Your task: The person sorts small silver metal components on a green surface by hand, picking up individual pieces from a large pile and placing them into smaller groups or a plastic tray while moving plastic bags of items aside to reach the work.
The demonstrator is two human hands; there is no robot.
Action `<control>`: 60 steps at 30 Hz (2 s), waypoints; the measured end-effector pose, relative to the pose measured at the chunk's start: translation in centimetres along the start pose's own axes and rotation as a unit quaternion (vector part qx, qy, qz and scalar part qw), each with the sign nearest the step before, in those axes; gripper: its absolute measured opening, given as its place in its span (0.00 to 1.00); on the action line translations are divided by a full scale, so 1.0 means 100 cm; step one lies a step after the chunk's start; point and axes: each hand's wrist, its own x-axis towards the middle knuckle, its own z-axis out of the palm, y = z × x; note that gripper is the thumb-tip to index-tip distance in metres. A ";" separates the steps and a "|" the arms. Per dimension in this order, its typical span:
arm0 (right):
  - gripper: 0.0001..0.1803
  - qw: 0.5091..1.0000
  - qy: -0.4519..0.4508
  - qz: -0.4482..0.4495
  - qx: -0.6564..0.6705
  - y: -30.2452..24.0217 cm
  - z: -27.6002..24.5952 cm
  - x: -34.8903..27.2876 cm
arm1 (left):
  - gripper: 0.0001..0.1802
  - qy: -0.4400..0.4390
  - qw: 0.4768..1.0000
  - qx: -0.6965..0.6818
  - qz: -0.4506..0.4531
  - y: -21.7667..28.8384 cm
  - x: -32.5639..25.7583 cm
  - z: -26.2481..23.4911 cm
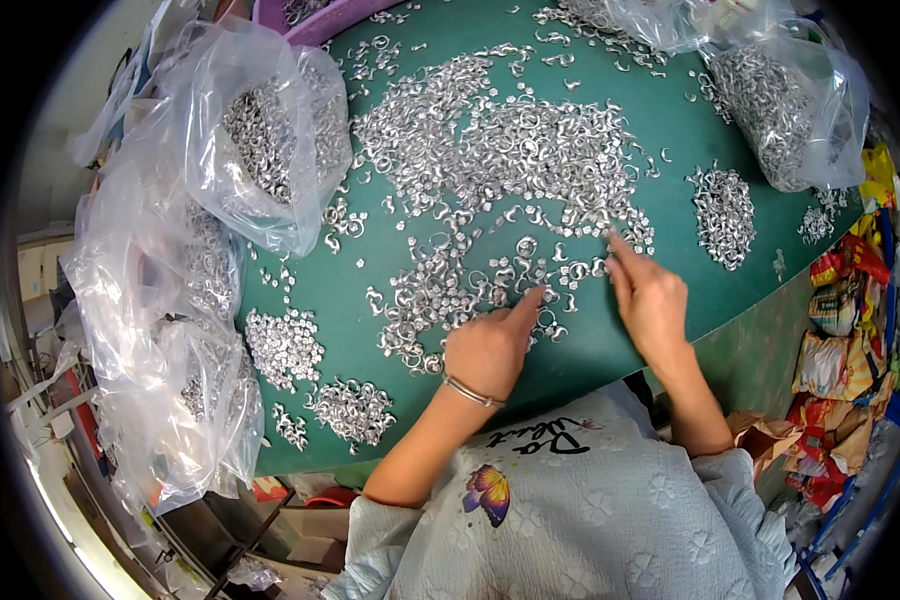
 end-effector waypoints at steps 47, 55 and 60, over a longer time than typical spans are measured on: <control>0.13 0.766 -0.186 0.271 0.552 0.029 -0.014 0.002 | 0.13 -0.017 0.998 0.011 0.063 0.020 0.036 0.018; 0.08 0.998 0.034 -0.024 0.045 0.019 0.011 0.028 | 0.11 -0.043 0.996 0.037 0.066 0.018 0.022 0.018; 0.09 0.993 0.076 -0.051 0.080 0.020 0.011 0.024 | 0.09 0.012 1.000 0.002 0.017 0.018 0.027 0.017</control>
